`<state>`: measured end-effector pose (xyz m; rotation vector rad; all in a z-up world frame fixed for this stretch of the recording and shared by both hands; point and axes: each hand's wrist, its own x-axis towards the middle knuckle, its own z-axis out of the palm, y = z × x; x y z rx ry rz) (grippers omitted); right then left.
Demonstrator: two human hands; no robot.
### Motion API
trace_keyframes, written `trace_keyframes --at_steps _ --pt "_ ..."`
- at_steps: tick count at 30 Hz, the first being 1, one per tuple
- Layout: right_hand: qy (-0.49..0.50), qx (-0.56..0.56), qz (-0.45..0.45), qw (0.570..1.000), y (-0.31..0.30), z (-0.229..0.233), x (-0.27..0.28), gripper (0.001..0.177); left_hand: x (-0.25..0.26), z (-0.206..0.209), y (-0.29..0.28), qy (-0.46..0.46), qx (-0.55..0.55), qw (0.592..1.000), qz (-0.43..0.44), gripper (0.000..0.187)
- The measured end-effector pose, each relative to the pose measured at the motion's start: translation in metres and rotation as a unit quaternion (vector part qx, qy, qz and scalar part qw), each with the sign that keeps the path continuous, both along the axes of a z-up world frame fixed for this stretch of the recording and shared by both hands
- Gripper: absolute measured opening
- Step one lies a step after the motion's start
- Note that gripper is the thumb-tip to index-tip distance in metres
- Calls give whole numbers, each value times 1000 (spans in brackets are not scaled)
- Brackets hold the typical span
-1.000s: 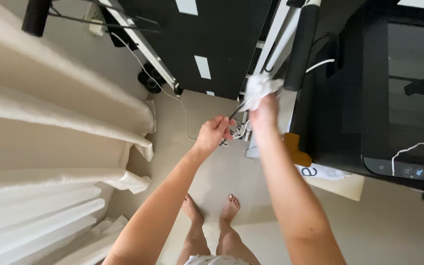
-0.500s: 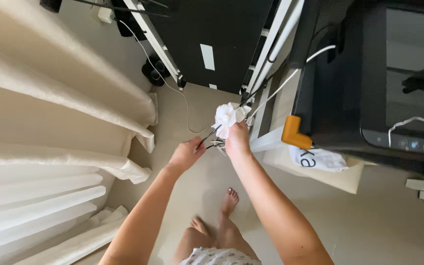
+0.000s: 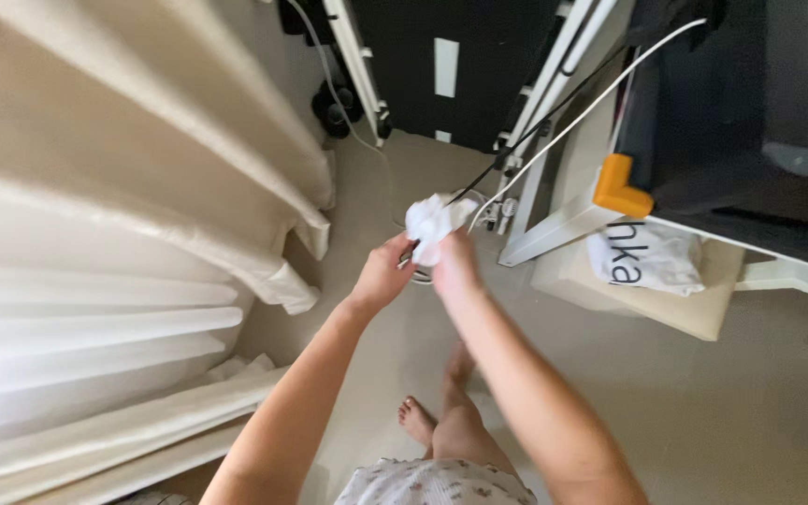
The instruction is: The person wipes the exterior of an Epson printer with a white cloth, then cleans the power cable and USB cable with the same cloth. The person does not load paper or replace a cartridge.
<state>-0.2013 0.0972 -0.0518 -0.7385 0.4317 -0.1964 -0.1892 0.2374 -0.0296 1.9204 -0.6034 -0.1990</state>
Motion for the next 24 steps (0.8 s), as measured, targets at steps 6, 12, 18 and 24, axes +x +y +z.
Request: trace_keyframes --at_steps 6,12,18,24 --pt "-116 50 63 990 -70 110 6 34 -29 9 34 4 102 995 -3 11" --pt "-115 -18 15 993 -87 121 -8 31 -28 -4 52 -64 61 996 -15 7" --pt "-46 -166 -8 985 -58 48 -56 30 -28 -12 84 132 135 982 -30 24" --pt "-40 33 17 999 -52 52 -44 29 -50 12 71 99 285 945 -125 82"
